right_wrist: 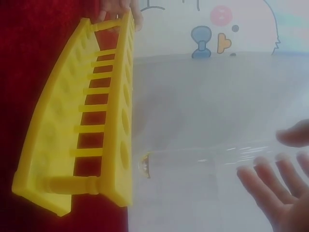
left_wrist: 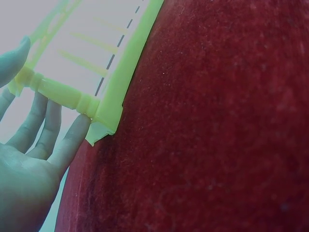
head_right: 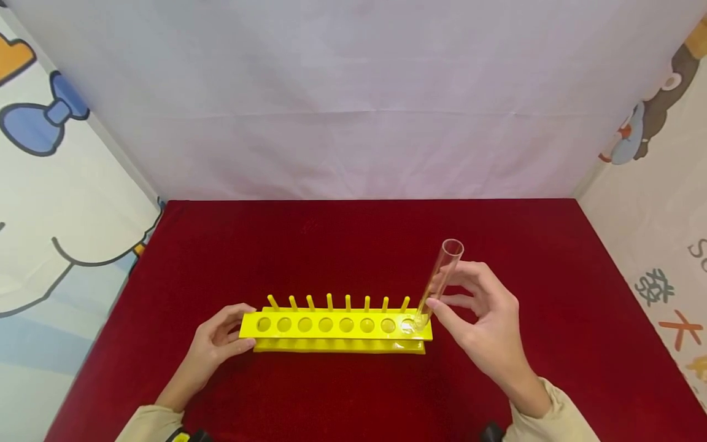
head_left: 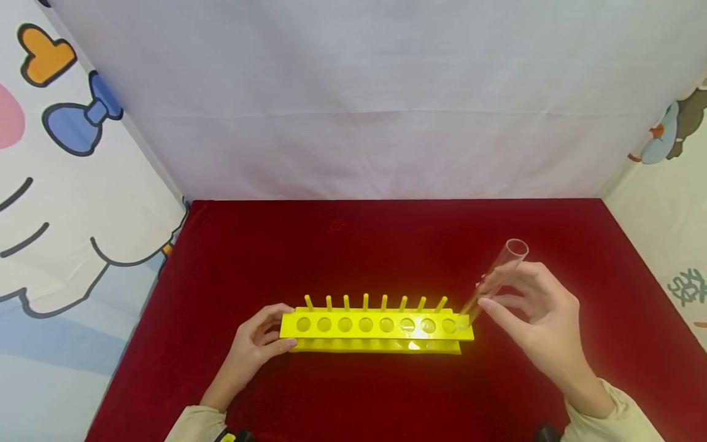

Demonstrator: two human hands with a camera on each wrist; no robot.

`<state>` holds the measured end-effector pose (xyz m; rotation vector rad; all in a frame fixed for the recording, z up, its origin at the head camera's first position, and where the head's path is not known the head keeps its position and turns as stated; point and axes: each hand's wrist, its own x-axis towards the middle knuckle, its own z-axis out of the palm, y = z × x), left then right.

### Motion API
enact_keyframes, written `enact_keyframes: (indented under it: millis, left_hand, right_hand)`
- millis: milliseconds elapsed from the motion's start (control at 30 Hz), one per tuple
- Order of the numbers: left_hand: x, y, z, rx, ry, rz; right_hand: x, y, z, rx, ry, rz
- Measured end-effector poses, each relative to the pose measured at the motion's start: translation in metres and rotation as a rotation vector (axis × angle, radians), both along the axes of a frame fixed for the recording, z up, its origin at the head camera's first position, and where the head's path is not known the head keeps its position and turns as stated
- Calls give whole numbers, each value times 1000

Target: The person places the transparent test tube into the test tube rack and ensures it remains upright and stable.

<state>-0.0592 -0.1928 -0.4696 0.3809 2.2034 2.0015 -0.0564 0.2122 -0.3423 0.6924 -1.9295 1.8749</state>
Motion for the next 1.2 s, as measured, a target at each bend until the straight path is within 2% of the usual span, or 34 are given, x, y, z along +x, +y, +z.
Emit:
enact_keyframes:
  millis: [167, 467, 1000, 1200]
  left_hand:
    - [0, 0, -1, 0, 16, -5]
    - [0, 0, -2, 4, -22, 23]
    - [0, 1, 0, -8, -14, 31]
    - [1, 1, 0, -4, -15, 31]
  right_hand:
    - [-2, -1, -1, 5, 10, 22]
    - [-4, -5, -4, -2, 22, 47]
    - [-6, -9, -10, 50, 20, 30]
    - [-5, -9, -15, 72, 15, -10]
